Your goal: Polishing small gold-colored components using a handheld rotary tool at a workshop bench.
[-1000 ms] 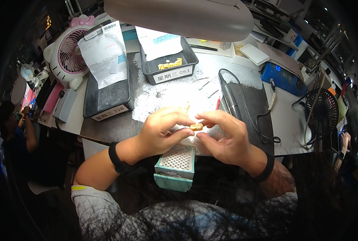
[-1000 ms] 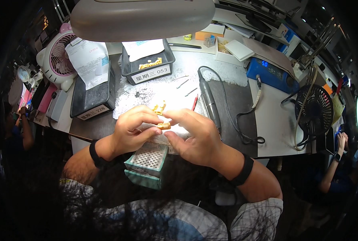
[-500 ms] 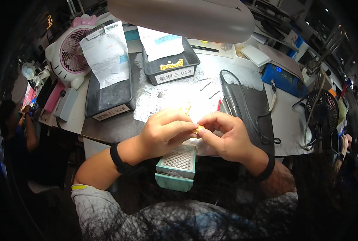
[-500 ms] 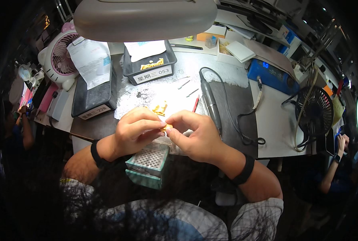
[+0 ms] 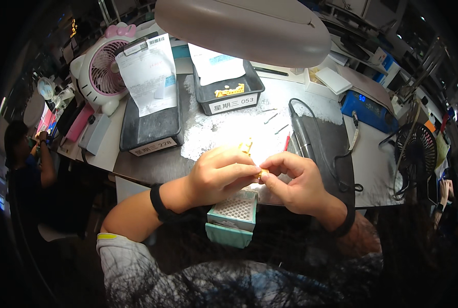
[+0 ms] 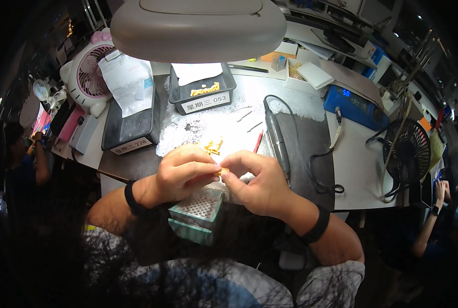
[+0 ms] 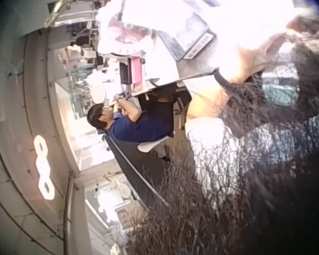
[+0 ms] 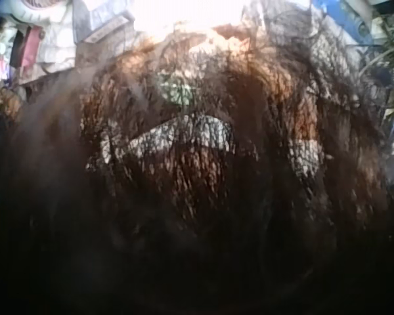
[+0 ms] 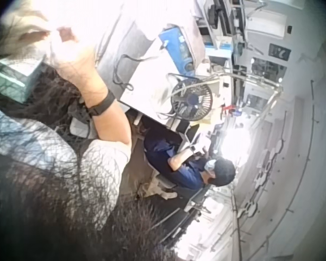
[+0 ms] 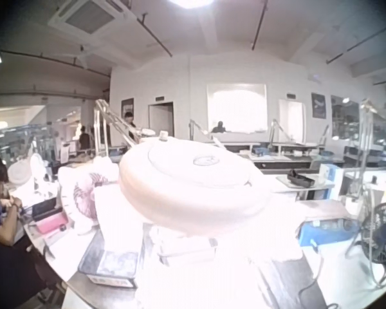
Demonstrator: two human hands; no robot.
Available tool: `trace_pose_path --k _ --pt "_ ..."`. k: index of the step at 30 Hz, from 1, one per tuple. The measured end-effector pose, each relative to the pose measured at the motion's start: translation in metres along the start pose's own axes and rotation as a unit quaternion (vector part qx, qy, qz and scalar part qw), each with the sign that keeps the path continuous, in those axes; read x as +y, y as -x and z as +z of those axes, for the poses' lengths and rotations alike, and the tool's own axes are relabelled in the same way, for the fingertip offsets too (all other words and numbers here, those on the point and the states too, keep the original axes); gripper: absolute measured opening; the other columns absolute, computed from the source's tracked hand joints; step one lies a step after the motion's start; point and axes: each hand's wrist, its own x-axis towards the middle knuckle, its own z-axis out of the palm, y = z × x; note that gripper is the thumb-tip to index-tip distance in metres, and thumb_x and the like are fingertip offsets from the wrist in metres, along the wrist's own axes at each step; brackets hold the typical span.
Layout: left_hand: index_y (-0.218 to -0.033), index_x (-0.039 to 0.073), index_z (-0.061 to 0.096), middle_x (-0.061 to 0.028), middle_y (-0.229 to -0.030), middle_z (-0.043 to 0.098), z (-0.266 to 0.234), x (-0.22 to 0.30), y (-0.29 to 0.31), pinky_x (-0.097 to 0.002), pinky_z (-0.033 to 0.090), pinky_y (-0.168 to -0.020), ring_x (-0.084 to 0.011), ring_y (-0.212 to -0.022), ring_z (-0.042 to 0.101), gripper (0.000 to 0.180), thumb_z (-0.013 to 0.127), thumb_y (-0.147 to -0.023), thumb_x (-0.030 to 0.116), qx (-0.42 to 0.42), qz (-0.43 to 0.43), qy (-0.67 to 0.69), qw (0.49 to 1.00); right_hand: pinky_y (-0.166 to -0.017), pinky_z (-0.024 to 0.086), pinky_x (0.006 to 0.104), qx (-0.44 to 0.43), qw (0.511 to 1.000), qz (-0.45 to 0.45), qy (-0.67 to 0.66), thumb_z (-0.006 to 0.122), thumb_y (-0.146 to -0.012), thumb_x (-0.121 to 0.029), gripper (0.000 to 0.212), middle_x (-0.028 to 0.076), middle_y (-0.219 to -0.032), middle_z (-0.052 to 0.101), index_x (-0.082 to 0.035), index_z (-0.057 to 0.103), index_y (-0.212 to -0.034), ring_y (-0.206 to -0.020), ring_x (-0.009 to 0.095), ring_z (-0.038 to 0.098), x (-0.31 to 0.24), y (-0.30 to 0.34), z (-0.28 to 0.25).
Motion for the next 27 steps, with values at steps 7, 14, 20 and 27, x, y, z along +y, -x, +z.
trace_pose_path --k 7,14,20,27 --pt "-0.108 0.001 0.073 -0.0126 -0.102 0.073 0.001 0.0 0.0 -0.0383 0.057 -0.076 -0.0299 -0.089 0.072 0.032 0.088 -0.08 0.007 0.007 -0.03 -0.015 0.999 -0.077 0.06 0.0315 0.014 0.994 -0.051 0.097 0.075 -0.092 -0.004 0.021 0.014 -0.097 0.078 0.0 0.072 -0.112 -0.089 0.019 0.077 -0.014 -0.001 -0.003" --pt "-0.108 -0.001 0.072 -0.0147 -0.102 0.074 0.002 -0.001 0.001 -0.0378 0.057 -0.077 -0.0303 -0.09 0.072 0.032 0.087 -0.081 0.006 0.01 -0.068 0.021 0.997 -0.079 0.06 0.0341 0.032 0.985 -0.119 0.118 0.076 -0.091 -0.003 0.022 0.018 -0.104 0.076 0.001 0.072 -0.112 -0.092 0.028 0.078 -0.007 -0.002 0.0" --pt "-0.109 0.003 0.073 -0.0137 -0.105 0.075 0.004 -0.003 0.003 -0.0393 0.058 -0.082 -0.0315 -0.094 0.073 0.031 0.087 -0.081 0.009 0.02 -0.087 0.028 0.996 -0.081 0.061 0.0355 0.034 0.983 -0.13 0.123 0.077 -0.092 -0.003 0.023 0.019 -0.106 0.076 0.002 0.071 -0.113 -0.094 0.031 0.078 -0.005 -0.002 0.0" --pt "-0.111 -0.001 0.074 -0.0159 -0.104 0.074 0.002 -0.002 0.002 -0.0365 0.057 -0.08 -0.0288 -0.091 0.072 0.032 0.086 -0.083 0.007 0.018 -0.081 0.034 0.996 -0.08 0.061 0.0355 0.036 0.984 -0.134 0.115 0.078 -0.091 -0.003 0.024 0.019 -0.106 0.077 0.002 0.072 -0.113 -0.093 0.031 0.078 -0.005 -0.002 0.0"
